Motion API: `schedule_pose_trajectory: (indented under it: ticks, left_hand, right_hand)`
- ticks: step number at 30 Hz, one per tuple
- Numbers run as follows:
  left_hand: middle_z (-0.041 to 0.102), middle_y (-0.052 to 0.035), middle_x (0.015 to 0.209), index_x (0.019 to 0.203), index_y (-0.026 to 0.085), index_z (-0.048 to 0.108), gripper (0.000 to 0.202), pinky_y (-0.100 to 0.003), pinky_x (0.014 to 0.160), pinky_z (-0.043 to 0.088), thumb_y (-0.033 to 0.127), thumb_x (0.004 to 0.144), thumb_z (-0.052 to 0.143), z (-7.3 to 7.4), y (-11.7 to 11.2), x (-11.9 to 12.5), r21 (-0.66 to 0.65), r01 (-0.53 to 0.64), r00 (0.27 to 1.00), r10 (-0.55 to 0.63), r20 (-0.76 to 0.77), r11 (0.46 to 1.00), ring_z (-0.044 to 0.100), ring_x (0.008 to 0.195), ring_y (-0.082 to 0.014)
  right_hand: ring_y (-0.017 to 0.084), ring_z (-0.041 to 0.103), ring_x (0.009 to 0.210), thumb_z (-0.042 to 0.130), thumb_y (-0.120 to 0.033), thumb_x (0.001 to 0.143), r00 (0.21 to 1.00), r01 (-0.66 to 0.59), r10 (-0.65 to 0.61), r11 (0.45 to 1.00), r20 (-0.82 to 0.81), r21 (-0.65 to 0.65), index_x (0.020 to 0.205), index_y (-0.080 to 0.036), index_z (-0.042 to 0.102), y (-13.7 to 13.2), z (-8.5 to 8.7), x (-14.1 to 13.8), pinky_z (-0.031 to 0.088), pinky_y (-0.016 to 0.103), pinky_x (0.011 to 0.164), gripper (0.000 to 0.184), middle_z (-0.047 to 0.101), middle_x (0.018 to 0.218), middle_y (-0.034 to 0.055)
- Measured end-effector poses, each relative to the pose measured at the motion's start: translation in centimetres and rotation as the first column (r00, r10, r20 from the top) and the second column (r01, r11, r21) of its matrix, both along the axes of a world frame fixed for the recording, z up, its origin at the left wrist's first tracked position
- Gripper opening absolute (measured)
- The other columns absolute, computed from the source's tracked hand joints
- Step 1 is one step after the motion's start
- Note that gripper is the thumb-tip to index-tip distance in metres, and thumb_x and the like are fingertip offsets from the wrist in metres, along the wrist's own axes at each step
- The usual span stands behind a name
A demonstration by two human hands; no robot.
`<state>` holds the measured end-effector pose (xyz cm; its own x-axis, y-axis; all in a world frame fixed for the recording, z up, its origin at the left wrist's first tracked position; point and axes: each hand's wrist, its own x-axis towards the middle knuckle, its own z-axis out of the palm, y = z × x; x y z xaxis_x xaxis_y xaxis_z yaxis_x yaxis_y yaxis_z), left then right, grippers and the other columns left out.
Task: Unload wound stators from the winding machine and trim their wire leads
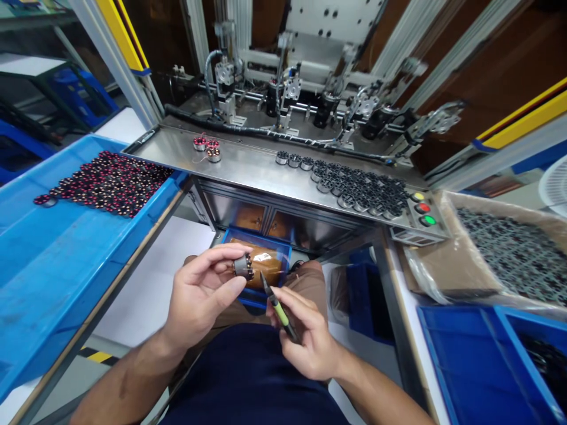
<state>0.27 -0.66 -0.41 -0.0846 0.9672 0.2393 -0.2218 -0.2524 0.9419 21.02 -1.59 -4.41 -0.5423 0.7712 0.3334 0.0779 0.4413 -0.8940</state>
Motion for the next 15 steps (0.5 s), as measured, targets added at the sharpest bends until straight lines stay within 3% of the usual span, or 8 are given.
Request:
schedule_pose_trajectory:
  ticks: [6,15]
  left_hand:
    - [0.070,-0.0069,0.114,0.102,0.022,0.072,0.024,-0.032,0.096,0.054,0.008,0.084,0.064,0.26,-0.27,0.25,0.087,-0.077,0.993,0.084,-0.081,0.993,0.065,0.111,-0.0203]
    - [0.069,-0.0055,0.113,0.103,0.023,0.070,0.029,-0.028,0.092,0.055,0.004,0.083,0.064,0.75,-0.59,0.17,0.134,-0.069,0.972,0.097,-0.212,0.989,0.064,0.112,-0.0194]
  right_hand:
    - [0.024,0.061,0.095,0.051,-0.006,0.060,1.000,-0.004,0.003,0.998,0.010,0.064,0.142,-0.021,0.042,0.32,1.02,-0.36,0.054,0.042,0.086,0.084,0.059,0.105,0.0100]
    - [0.022,0.060,0.086,0.051,-0.006,0.060,0.999,-0.038,0.041,0.994,-0.031,0.105,0.143,-0.021,0.041,0.91,1.05,-0.72,0.055,0.039,0.075,0.085,0.059,0.102,0.0098]
